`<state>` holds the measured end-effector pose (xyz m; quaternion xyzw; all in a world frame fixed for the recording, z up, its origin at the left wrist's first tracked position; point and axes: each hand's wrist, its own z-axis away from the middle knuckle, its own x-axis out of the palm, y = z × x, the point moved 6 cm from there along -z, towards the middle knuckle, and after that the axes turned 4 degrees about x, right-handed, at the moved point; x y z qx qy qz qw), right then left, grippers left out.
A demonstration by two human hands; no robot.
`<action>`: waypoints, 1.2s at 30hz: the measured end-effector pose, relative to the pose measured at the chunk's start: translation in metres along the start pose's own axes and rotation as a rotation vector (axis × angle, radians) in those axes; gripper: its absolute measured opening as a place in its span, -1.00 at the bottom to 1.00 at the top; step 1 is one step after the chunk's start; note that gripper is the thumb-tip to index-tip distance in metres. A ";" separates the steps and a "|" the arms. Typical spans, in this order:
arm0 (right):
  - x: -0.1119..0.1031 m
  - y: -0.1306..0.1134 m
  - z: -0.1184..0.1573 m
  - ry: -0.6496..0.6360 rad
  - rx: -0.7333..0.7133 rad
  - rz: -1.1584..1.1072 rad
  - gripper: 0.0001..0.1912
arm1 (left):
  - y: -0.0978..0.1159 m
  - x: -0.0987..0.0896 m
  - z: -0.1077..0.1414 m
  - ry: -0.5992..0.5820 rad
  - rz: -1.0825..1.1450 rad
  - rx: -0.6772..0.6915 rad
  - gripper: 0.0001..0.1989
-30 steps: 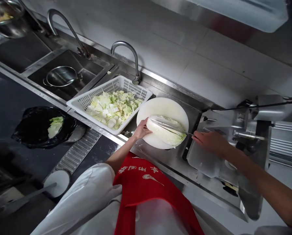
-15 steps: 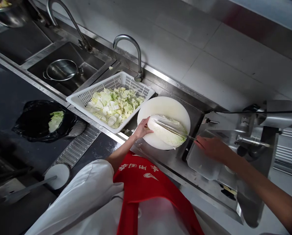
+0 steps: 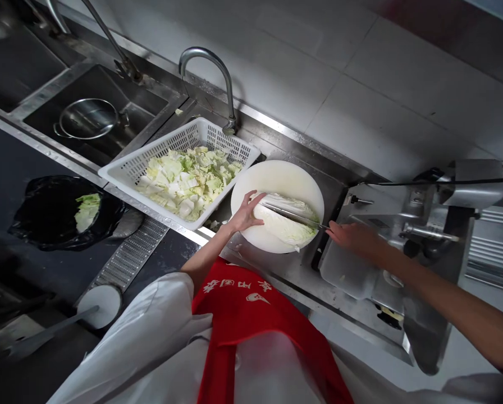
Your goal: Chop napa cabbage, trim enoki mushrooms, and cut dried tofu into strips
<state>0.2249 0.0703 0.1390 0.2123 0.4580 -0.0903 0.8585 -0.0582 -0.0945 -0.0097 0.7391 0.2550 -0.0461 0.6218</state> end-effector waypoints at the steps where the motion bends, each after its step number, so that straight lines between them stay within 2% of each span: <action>1: 0.004 0.000 -0.002 -0.004 -0.001 0.003 -0.70 | 0.003 0.000 -0.005 -0.033 -0.008 0.016 0.09; 6: 0.027 0.001 -0.014 -0.053 0.015 0.022 -0.69 | 0.007 -0.003 -0.022 -0.174 -0.099 0.013 0.03; 10: 0.046 0.010 -0.018 -0.084 0.060 0.019 -0.68 | 0.008 -0.008 -0.025 -0.194 -0.190 0.024 0.03; 15: 0.066 0.020 -0.009 -0.119 0.103 -0.010 -0.66 | 0.010 -0.010 -0.025 -0.211 -0.266 0.036 0.02; 19: 0.069 0.021 0.000 -0.111 0.128 -0.040 -0.60 | 0.012 -0.013 -0.026 -0.215 -0.355 0.050 0.00; 22: 0.063 0.032 0.012 -0.115 0.129 -0.049 -0.53 | 0.014 -0.015 -0.029 -0.232 -0.379 0.059 -0.01; 25: 0.056 0.054 0.034 -0.163 0.194 -0.096 -0.54 | 0.015 -0.017 -0.034 -0.252 -0.349 0.079 -0.03; 29: 0.043 0.078 0.083 -0.162 0.387 -0.184 -0.68 | 0.012 -0.019 -0.050 -0.279 -0.222 0.099 -0.07; 32: 0.044 0.079 0.132 -0.116 0.551 -0.253 -0.71 | 0.005 -0.016 -0.068 -0.236 -0.084 0.044 -0.07; 36: 0.070 0.062 0.191 -0.029 0.796 -0.478 -0.64 | -0.005 -0.010 -0.088 -0.065 0.037 -0.123 -0.17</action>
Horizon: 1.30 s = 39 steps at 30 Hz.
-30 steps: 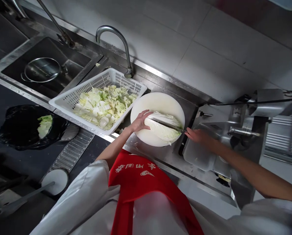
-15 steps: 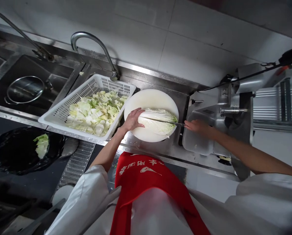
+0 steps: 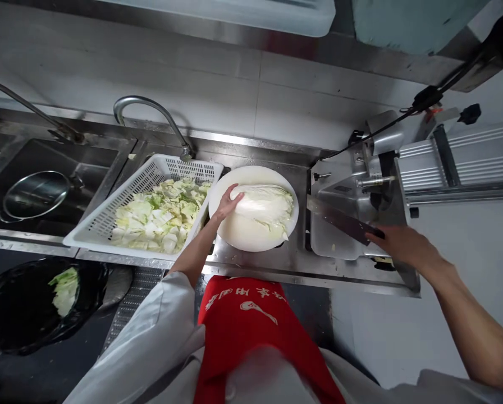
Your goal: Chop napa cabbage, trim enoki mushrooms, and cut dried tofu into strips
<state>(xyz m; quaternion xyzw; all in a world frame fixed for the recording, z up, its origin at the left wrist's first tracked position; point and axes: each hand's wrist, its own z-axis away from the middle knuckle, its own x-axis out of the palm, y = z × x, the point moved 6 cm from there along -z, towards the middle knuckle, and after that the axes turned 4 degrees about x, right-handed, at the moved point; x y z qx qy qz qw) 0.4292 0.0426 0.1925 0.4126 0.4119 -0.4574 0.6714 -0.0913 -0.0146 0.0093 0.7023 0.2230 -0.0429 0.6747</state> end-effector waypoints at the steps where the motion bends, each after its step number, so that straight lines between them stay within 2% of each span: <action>1: 0.010 0.005 0.010 0.007 0.036 -0.056 -0.63 | 0.001 0.001 -0.003 0.031 0.001 -0.008 -0.16; 4: 0.045 0.010 0.030 0.010 0.120 -0.175 -0.59 | 0.007 0.005 -0.009 0.031 -0.048 0.018 -0.02; 6: 0.068 0.006 0.034 0.007 0.149 -0.245 -0.58 | 0.009 0.005 -0.010 0.010 -0.040 -0.001 0.00; 9: 0.098 -0.005 0.032 0.007 0.170 -0.307 -0.57 | 0.009 0.000 -0.008 -0.042 0.036 -0.115 -0.03; 11: 0.113 -0.011 0.031 0.004 0.191 -0.314 -0.56 | 0.013 -0.005 -0.007 -0.075 0.002 -0.177 -0.03; 12: 0.119 -0.014 0.031 0.000 0.199 -0.318 -0.54 | 0.019 -0.008 -0.006 -0.079 -0.069 -0.164 -0.03; 14: 0.130 -0.020 0.032 -0.022 0.211 -0.342 -0.52 | 0.039 -0.005 -0.005 -0.065 -0.295 -0.033 0.01; 16: 0.138 -0.026 0.035 -0.036 0.217 -0.370 -0.51 | 0.061 0.016 0.003 -0.084 -0.530 0.163 0.11; 18: 0.145 -0.030 0.038 -0.039 0.233 -0.385 -0.53 | 0.073 0.049 0.015 -0.165 -0.695 0.313 0.20; 20: 0.154 -0.034 0.043 -0.043 0.247 -0.406 -0.55 | 0.073 0.075 0.021 -0.244 -0.784 0.386 0.21; 21: 0.158 -0.035 0.046 -0.051 0.255 -0.428 -0.55 | 0.072 0.082 0.019 -0.263 -0.814 0.396 0.20; 23: 0.169 -0.037 0.053 -0.075 0.268 -0.487 -0.54 | 0.070 0.082 0.002 -0.259 -0.858 0.368 0.21; 27: 0.188 -0.034 0.070 -0.082 0.321 -0.553 -0.52 | 0.078 0.067 -0.065 -0.266 -0.944 0.196 0.35; 29: 0.196 -0.033 0.076 -0.070 0.333 -0.567 -0.52 | 0.083 0.066 -0.097 -0.315 -0.989 0.097 0.44; 31: 0.202 -0.032 0.080 -0.073 0.346 -0.580 -0.52 | 0.086 0.069 -0.119 -0.387 -0.993 0.050 0.44; 33: 0.207 -0.032 0.082 -0.085 0.368 -0.590 -0.51 | 0.087 0.071 -0.129 -0.457 -0.962 0.072 0.35; 35: 0.210 -0.033 0.081 -0.090 0.376 -0.597 -0.49 | 0.086 0.069 -0.127 -0.501 -0.933 0.139 0.26; 39: 0.212 -0.036 0.076 -0.094 0.361 -0.600 -0.49 | 0.082 0.068 -0.098 -0.641 -0.902 0.365 0.19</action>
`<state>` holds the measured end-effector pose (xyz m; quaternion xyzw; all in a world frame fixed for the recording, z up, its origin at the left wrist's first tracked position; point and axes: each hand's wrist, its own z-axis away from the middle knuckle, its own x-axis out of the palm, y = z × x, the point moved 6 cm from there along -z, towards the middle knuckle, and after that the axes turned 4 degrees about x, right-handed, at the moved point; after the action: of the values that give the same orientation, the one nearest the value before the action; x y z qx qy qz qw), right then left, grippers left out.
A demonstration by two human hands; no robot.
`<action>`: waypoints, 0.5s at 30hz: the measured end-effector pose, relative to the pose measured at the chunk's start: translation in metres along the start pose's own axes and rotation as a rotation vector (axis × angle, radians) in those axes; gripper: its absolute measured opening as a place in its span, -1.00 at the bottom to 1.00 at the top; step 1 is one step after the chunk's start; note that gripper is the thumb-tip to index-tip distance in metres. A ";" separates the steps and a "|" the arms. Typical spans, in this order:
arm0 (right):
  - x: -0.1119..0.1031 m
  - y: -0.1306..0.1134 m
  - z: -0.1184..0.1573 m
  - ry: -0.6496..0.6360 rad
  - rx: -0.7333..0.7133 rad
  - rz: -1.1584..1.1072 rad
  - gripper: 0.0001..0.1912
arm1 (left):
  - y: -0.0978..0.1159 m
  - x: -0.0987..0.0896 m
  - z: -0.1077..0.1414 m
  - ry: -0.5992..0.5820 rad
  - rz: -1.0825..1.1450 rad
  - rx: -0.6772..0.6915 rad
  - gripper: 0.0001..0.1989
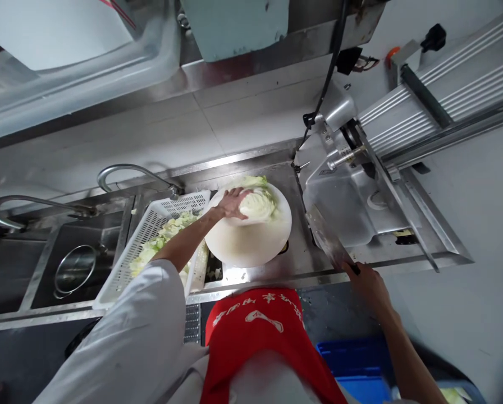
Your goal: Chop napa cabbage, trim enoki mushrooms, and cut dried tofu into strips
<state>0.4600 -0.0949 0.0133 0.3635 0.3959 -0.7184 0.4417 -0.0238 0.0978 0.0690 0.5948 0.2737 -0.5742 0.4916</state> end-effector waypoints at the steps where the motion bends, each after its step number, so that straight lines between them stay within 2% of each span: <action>1: 0.000 -0.001 -0.001 -0.001 -0.003 0.003 -0.49 | 0.005 0.004 0.007 -0.021 0.000 0.073 0.17; 3: -0.001 -0.006 -0.003 0.001 -0.013 0.019 -0.50 | 0.013 0.010 0.018 -0.076 0.020 0.198 0.12; 5: -0.002 -0.013 -0.005 -0.005 -0.029 0.054 -0.51 | 0.018 0.011 0.028 -0.121 0.049 0.267 0.06; 7: -0.006 -0.024 -0.005 -0.014 -0.051 0.104 -0.52 | 0.015 0.008 0.039 -0.110 0.075 0.249 0.03; 9: -0.014 -0.041 -0.006 -0.003 -0.081 0.167 -0.52 | 0.007 0.007 0.054 -0.037 0.114 0.141 0.03; 12: -0.038 -0.079 -0.005 0.074 -0.131 0.292 -0.53 | -0.007 0.018 0.090 0.185 0.240 -0.069 -0.07; 15: -0.070 -0.139 -0.005 0.173 -0.258 0.402 -0.54 | -0.015 0.038 0.134 0.611 0.363 -0.297 -0.33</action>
<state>0.3566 -0.0250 0.1065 0.4356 0.4402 -0.5261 0.5828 -0.0853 -0.0260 0.0475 0.6997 0.3779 -0.2282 0.5617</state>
